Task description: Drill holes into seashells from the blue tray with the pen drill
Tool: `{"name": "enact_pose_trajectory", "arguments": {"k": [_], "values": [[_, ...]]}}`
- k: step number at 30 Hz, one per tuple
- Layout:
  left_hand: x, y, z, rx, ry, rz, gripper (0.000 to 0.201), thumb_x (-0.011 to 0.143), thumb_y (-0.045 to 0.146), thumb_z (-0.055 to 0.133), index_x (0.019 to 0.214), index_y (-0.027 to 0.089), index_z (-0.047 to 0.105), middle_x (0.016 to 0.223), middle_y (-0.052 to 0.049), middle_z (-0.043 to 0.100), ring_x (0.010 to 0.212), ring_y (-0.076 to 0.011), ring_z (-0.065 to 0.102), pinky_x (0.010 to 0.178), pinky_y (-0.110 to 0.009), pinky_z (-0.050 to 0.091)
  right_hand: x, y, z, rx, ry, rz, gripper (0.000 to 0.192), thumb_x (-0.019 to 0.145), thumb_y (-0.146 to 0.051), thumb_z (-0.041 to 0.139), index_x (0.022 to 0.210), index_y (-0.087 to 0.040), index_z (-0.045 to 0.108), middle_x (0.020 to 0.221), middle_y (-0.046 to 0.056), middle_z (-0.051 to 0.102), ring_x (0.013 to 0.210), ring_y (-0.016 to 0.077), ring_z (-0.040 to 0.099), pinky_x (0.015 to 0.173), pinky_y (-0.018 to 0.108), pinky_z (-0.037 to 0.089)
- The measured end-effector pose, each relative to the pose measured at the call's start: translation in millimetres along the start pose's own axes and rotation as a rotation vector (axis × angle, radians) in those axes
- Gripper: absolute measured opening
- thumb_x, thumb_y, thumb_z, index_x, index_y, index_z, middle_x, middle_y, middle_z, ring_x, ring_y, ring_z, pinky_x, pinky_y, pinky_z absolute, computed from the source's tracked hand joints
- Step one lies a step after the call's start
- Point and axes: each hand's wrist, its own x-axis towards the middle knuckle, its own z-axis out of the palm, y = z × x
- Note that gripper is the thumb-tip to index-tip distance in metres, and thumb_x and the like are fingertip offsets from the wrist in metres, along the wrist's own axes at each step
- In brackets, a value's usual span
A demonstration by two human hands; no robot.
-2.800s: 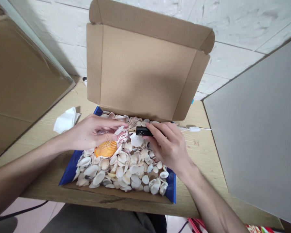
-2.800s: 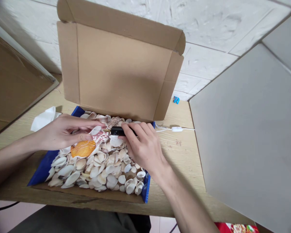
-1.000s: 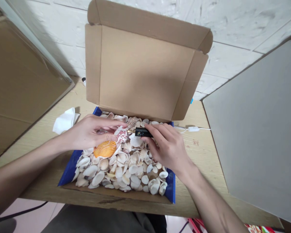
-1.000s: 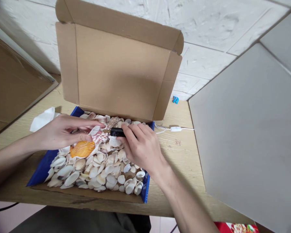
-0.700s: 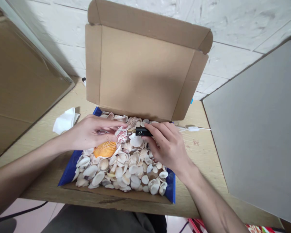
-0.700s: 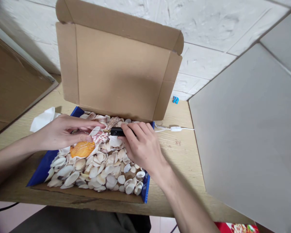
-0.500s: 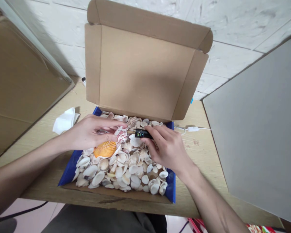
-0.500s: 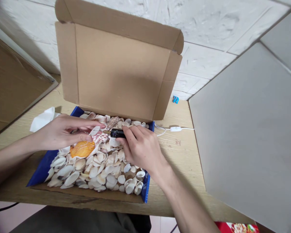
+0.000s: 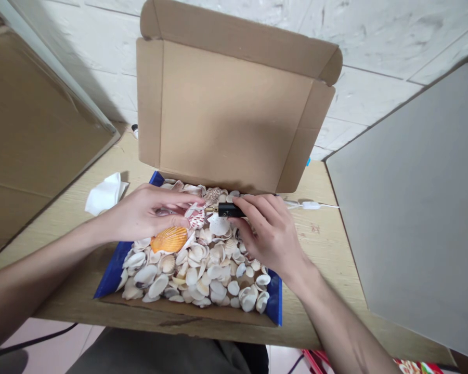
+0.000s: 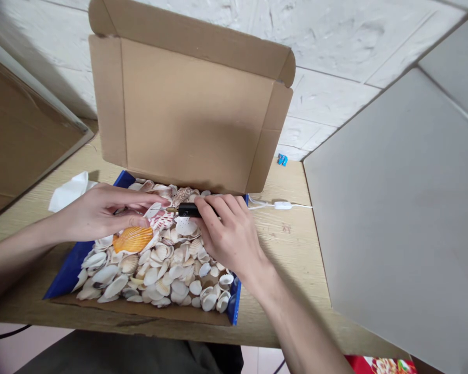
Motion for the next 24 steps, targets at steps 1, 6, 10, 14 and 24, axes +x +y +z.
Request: {"name": "enact_pose_trajectory", "arguments": {"k": [1, 6, 10, 14, 24], "values": [[0.2, -0.8, 0.3, 0.003, 0.002, 0.008, 0.032, 0.085, 0.019, 0.066, 0.115, 0.010, 0.070, 0.095, -0.008, 0.076, 0.064, -0.0086, 0.060, 0.060, -0.014, 0.042, -0.1, -0.2, 0.1, 0.004, -0.006, -0.001, 0.025, 0.091, -0.023, 0.055, 0.111, -0.010, 0.062, 0.100, 0.012, 0.070, 0.087, 0.0214, 0.060, 0.074, 0.035, 0.049], [1.3, -0.6, 1.5, 0.002, 0.009, 0.019, 0.032, 0.087, 0.023, 0.061, 0.115, 0.010, 0.069, 0.093, -0.007, 0.076, 0.065, -0.0085, 0.061, 0.062, -0.014, 0.045, 0.2, -2.5, -0.5, 0.043, -0.083, 0.030, 0.027, 0.093, -0.028, 0.051, 0.107, -0.008, 0.063, 0.086, 0.010, 0.069, 0.075, 0.0190, 0.060, 0.066, 0.031, 0.050], [1.6, 1.5, 1.0, -0.005, 0.006, 0.009, 0.032, 0.086, 0.022, 0.061, 0.115, 0.009, 0.070, 0.089, -0.006, 0.076, 0.063, -0.0080, 0.060, 0.062, -0.013, 0.045, 0.8, -3.5, -1.4, 0.032, -0.096, 0.035, 0.028, 0.093, -0.028, 0.050, 0.105, -0.007, 0.064, 0.084, 0.010, 0.069, 0.074, 0.0192, 0.061, 0.065, 0.031, 0.051], [1.2, -0.4, 1.1, -0.009, 0.002, 0.001, 0.033, 0.086, 0.024, 0.062, 0.115, 0.011, 0.070, 0.093, -0.007, 0.076, 0.065, -0.0095, 0.062, 0.062, -0.014, 0.047, 0.9, -3.2, -1.4, 0.034, -0.103, 0.038, 0.028, 0.094, -0.028, 0.049, 0.106, -0.008, 0.064, 0.084, 0.010, 0.069, 0.074, 0.0191, 0.061, 0.065, 0.031, 0.052], [0.7, -0.3, 0.7, 0.010, -0.005, -0.013, 0.033, 0.086, 0.023, 0.062, 0.116, 0.012, 0.070, 0.090, -0.004, 0.076, 0.063, -0.0089, 0.060, 0.061, -0.014, 0.045, 1.0, -3.6, -2.1, 0.036, -0.099, 0.043, 0.029, 0.094, -0.028, 0.049, 0.106, -0.007, 0.065, 0.084, 0.010, 0.069, 0.075, 0.0191, 0.061, 0.065, 0.031, 0.050]]}}
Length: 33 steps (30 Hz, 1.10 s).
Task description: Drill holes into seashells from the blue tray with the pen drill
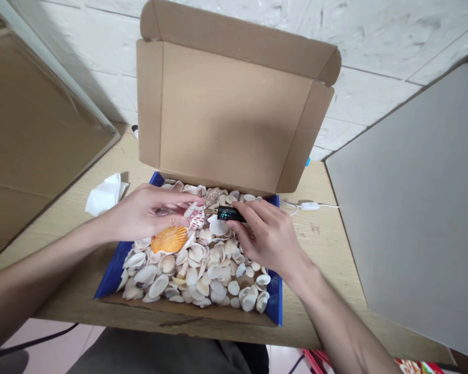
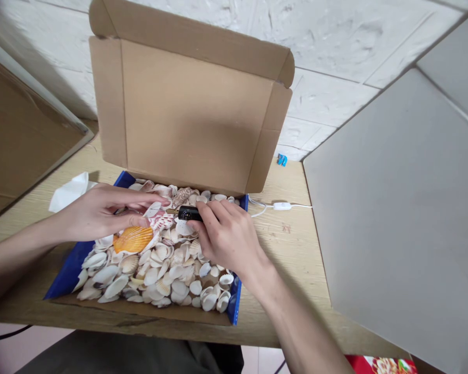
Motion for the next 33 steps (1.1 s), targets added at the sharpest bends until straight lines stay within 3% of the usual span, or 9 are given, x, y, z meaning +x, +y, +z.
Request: {"name": "enact_pose_trajectory", "arguments": {"k": [13, 23, 27, 33], "values": [[-0.7, -7.4, 1.2, 0.023, 0.034, 0.077, 0.032, 0.086, 0.024, 0.064, 0.116, 0.013, 0.070, 0.091, -0.006, 0.076, 0.062, -0.0077, 0.061, 0.058, -0.012, 0.043, -0.4, 3.3, 1.9, -0.031, 0.078, -0.051, 0.025, 0.092, -0.025, 0.053, 0.110, -0.010, 0.062, 0.096, 0.011, 0.070, 0.083, 0.0202, 0.059, 0.071, 0.033, 0.049], [3.1, -2.2, 0.2, 0.006, 0.045, 0.122, 0.031, 0.085, 0.022, 0.063, 0.112, 0.010, 0.071, 0.087, -0.006, 0.076, 0.055, -0.0057, 0.056, 0.053, -0.011, 0.042, -0.7, 3.1, 1.9, 0.000, 0.006, -0.014, 0.027, 0.093, -0.027, 0.051, 0.111, -0.011, 0.063, 0.092, 0.010, 0.070, 0.081, 0.0198, 0.061, 0.071, 0.034, 0.050], [0.8, 1.0, 1.2, -0.021, 0.048, 0.044, 0.030, 0.084, 0.018, 0.063, 0.112, 0.010, 0.071, 0.080, -0.003, 0.075, 0.056, -0.0059, 0.054, 0.055, -0.011, 0.042, -0.4, 1.9, 1.2, 0.002, -0.014, -0.005, 0.029, 0.094, -0.028, 0.050, 0.110, -0.009, 0.063, 0.089, 0.011, 0.069, 0.078, 0.0199, 0.061, 0.070, 0.034, 0.050], [-1.3, 5.0, 1.3, -0.049, 0.022, -0.052, 0.032, 0.084, 0.020, 0.062, 0.114, 0.011, 0.071, 0.095, -0.007, 0.076, 0.066, -0.0094, 0.060, 0.067, -0.016, 0.048, -0.1, 1.4, 0.8, 0.004, -0.047, 0.006, 0.029, 0.095, -0.029, 0.048, 0.109, -0.009, 0.063, 0.085, 0.010, 0.069, 0.076, 0.0194, 0.062, 0.067, 0.032, 0.050]]}}
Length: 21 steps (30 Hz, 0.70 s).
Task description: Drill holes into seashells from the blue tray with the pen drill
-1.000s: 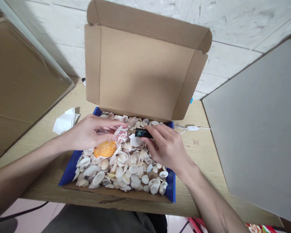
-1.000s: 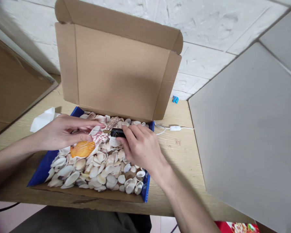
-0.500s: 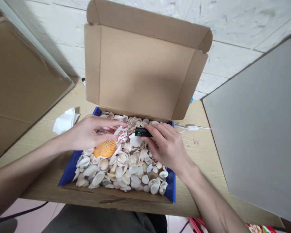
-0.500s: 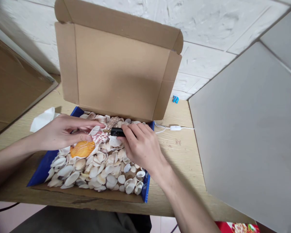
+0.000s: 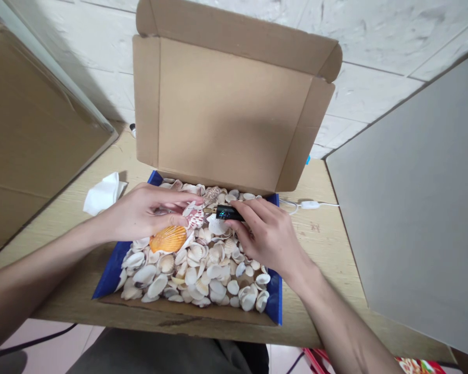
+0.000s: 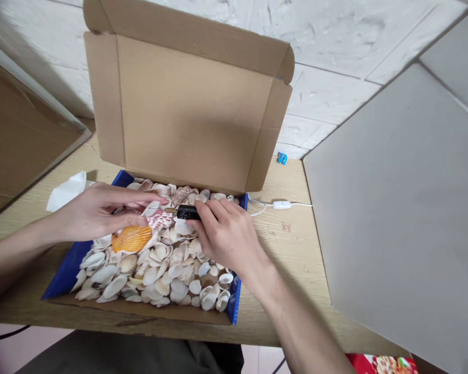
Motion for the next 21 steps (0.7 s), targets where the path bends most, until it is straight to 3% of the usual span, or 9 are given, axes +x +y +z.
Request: {"name": "enact_pose_trajectory", "arguments": {"k": [21], "values": [[0.7, 1.0, 0.0, -0.007, 0.000, -0.006, 0.032, 0.083, 0.020, 0.064, 0.113, 0.011, 0.071, 0.103, -0.008, 0.075, 0.070, -0.0092, 0.063, 0.069, -0.015, 0.048, -1.8, 0.0, 1.9, 0.006, -0.041, 0.017, 0.031, 0.096, -0.032, 0.046, 0.108, -0.009, 0.063, 0.083, 0.009, 0.068, 0.074, 0.0184, 0.061, 0.065, 0.031, 0.049]]}}
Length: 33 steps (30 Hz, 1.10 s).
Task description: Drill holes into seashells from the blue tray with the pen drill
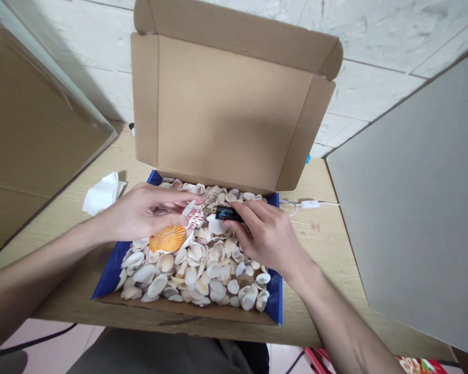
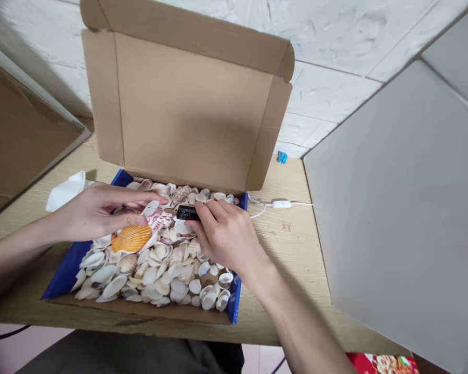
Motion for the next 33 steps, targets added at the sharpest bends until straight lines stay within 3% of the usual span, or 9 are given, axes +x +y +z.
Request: {"name": "enact_pose_trajectory", "arguments": {"k": [26, 33], "values": [[-1.8, -4.2, 0.7, 0.058, -0.020, 0.014, 0.035, 0.085, 0.024, 0.064, 0.117, 0.010, 0.069, 0.112, -0.013, 0.073, 0.084, -0.0141, 0.069, 0.073, -0.018, 0.050, 0.6, -0.8, -1.3, 0.005, -0.009, 0.006, 0.030, 0.095, -0.031, 0.047, 0.106, -0.010, 0.064, 0.082, 0.008, 0.068, 0.073, 0.0183, 0.062, 0.063, 0.031, 0.048], [-2.1, -2.8, 0.9, 0.063, -0.022, 0.025, 0.034, 0.086, 0.022, 0.062, 0.116, 0.008, 0.069, 0.102, -0.011, 0.075, 0.077, -0.0119, 0.065, 0.070, -0.017, 0.048, 0.9, -0.8, -1.6, -0.002, -0.019, 0.014, 0.030, 0.096, -0.032, 0.046, 0.107, -0.011, 0.064, 0.083, 0.008, 0.069, 0.073, 0.0175, 0.062, 0.065, 0.030, 0.048]]}}
